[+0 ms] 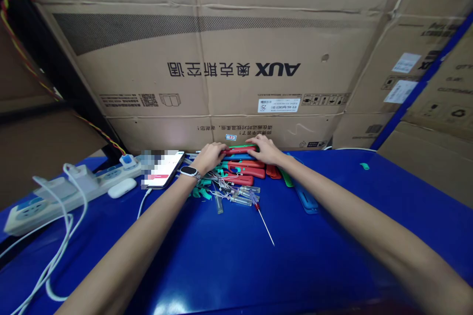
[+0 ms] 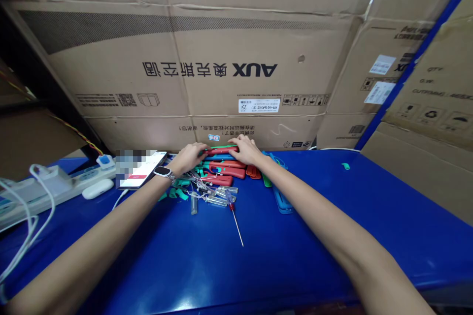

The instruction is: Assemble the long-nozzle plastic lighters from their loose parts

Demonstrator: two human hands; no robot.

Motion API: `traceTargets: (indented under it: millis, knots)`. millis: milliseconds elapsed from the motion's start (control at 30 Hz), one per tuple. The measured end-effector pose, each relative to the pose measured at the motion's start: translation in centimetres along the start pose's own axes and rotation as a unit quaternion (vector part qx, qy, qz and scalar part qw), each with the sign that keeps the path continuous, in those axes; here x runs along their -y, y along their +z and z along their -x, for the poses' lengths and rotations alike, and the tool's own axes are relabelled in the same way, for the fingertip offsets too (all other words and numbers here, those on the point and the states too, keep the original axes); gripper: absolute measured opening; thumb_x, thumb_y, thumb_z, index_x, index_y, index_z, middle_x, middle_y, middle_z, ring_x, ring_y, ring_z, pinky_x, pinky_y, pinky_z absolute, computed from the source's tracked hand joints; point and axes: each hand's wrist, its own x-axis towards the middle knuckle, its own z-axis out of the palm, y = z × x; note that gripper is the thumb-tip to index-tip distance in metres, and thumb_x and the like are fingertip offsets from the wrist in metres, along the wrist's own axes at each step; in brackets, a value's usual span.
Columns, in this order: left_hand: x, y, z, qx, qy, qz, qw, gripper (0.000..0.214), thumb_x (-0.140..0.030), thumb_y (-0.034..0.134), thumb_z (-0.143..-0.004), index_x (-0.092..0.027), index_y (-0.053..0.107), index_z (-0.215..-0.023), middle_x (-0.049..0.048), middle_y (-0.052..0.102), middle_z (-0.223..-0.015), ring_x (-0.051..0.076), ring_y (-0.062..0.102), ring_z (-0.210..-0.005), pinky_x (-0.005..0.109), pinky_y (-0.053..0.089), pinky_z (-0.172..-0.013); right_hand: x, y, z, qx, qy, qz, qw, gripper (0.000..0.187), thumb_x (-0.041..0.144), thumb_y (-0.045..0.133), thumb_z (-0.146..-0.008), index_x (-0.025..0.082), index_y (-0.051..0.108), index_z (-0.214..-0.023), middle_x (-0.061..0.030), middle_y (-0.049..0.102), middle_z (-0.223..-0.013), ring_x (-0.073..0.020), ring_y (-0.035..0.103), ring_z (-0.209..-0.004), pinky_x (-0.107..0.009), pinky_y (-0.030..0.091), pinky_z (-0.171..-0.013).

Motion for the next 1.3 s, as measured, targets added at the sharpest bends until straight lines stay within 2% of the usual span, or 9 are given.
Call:
traceTargets:
  millis: [133, 233, 367, 467, 600, 767, 967, 1133, 1300]
  knots:
    - [-0.2, -0.3, 0.6, -0.017, 0.002, 0.004, 1.000, 0.024, -0.021, 0.046, -0.095, -0.019, 0.063, -0.112, 0.0087, 0.067, -0.118, 0.025, 0.061, -0.107, 0.038, 0.046, -0.091, -1.2, -0.8, 1.5, -0.047, 0.030, -0.061, 0.997, 0.032, 0.021, 0.048, -0.094, 0.019, 0.060, -0.124, -0.0101, 0.060, -0.116, -0.0216, 0.055, -0.111, -0.038, 0.042, -0.096]
    - [-1.1, -0.8, 0.9, -0.043, 0.022, 0.009, 0.999, 0.022, -0.023, 0.046, -0.096, -0.021, 0.062, -0.109, 0.0077, 0.065, -0.118, 0.025, 0.059, -0.108, 0.039, 0.045, -0.091, -1.3, -1.6, 3.6, -0.066, 0.052, -0.067, 0.994, 0.030, 0.014, 0.046, -0.091, 0.018, 0.063, -0.115, -0.0087, 0.063, -0.113, -0.0202, 0.057, -0.106, -0.035, 0.042, -0.092]
    - [-3.6, -1.4, 1.1, -0.055, 0.064, 0.008, 0.996, 0.019, -0.024, 0.047, -0.096, -0.020, 0.063, -0.104, 0.0084, 0.065, -0.110, 0.025, 0.058, -0.102, 0.038, 0.045, -0.087, -0.2, -2.2, 7.1, -0.074, 0.090, -0.015, 0.993, 0.019, 0.023, 0.053, -0.090, 0.019, 0.066, -0.103, -0.0077, 0.065, -0.103, -0.0230, 0.057, -0.098, -0.036, 0.042, -0.085]
    - [-5.9, -1.4, 1.0, -0.030, 0.085, 0.024, 0.996, 0.017, -0.023, 0.048, -0.095, -0.020, 0.064, -0.100, 0.0079, 0.067, -0.102, 0.024, 0.060, -0.097, 0.037, 0.046, -0.084, 0.8, -2.3, 9.4, -0.068, 0.116, 0.027, 0.991, 0.017, 0.030, 0.054, -0.089, 0.019, 0.066, -0.097, -0.0086, 0.065, -0.101, -0.0245, 0.056, -0.097, -0.036, 0.040, -0.082]
    - [-8.6, -0.3, 0.1, 0.011, 0.093, 0.053, 0.994, 0.014, -0.023, 0.053, -0.091, -0.019, 0.067, -0.092, 0.0079, 0.070, -0.096, 0.024, 0.062, -0.095, 0.036, 0.047, -0.086, 1.5, -2.2, 11.1, -0.046, 0.155, 0.074, 0.984, 0.025, 0.041, 0.057, -0.089, 0.019, 0.067, -0.092, -0.0112, 0.064, -0.100, -0.0275, 0.054, -0.099, -0.039, 0.038, -0.085]
    - [-10.7, 1.7, -1.9, 0.028, 0.071, 0.045, 0.996, 0.016, -0.022, 0.057, -0.085, -0.018, 0.069, -0.076, 0.0090, 0.069, -0.077, 0.026, 0.063, -0.084, 0.035, 0.048, -0.077, 2.3, -2.1, 11.3, -0.019, 0.152, 0.147, 0.977, 0.039, 0.052, 0.064, -0.082, 0.015, 0.070, -0.095, -0.0179, 0.061, -0.108, -0.0331, 0.051, -0.104, -0.044, 0.037, -0.088]
    - [-11.4, 2.8, -3.1, 0.036, 0.060, 0.072, 0.995, 0.019, -0.018, 0.057, -0.082, -0.019, 0.069, -0.066, 0.0077, 0.066, -0.068, 0.025, 0.061, -0.076, 0.033, 0.046, -0.073, 2.4, -1.3, 10.4, -0.007, 0.130, 0.179, 0.975, 0.035, 0.040, 0.056, -0.089, 0.011, 0.072, -0.098, -0.0233, 0.063, -0.113, -0.0362, 0.050, -0.109, -0.047, 0.035, -0.091]
    - [-11.1, 2.8, -2.7, 0.032, 0.044, 0.126, 0.991, 0.027, -0.022, 0.054, -0.086, -0.018, 0.068, -0.062, 0.0071, 0.067, -0.069, 0.020, 0.059, -0.066, 0.031, 0.043, -0.069, 2.4, -0.9, 10.4, -0.017, 0.104, 0.176, 0.979, 0.029, 0.026, 0.049, -0.090, 0.011, 0.074, -0.093, -0.0203, 0.069, -0.103, -0.0325, 0.055, -0.103, -0.044, 0.032, -0.091]
    - [-11.4, 2.2, -2.1, 0.016, 0.012, 0.203, 0.979, 0.032, -0.032, 0.053, -0.090, -0.016, 0.070, -0.067, 0.0049, 0.066, -0.062, 0.018, 0.057, -0.058, 0.029, 0.039, -0.060, 3.0, -1.7, 10.7, -0.052, 0.126, 0.145, 0.980, 0.030, 0.028, 0.048, -0.091, 0.014, 0.074, -0.086, -0.0162, 0.071, -0.093, -0.0291, 0.057, -0.094, -0.043, 0.031, -0.086]
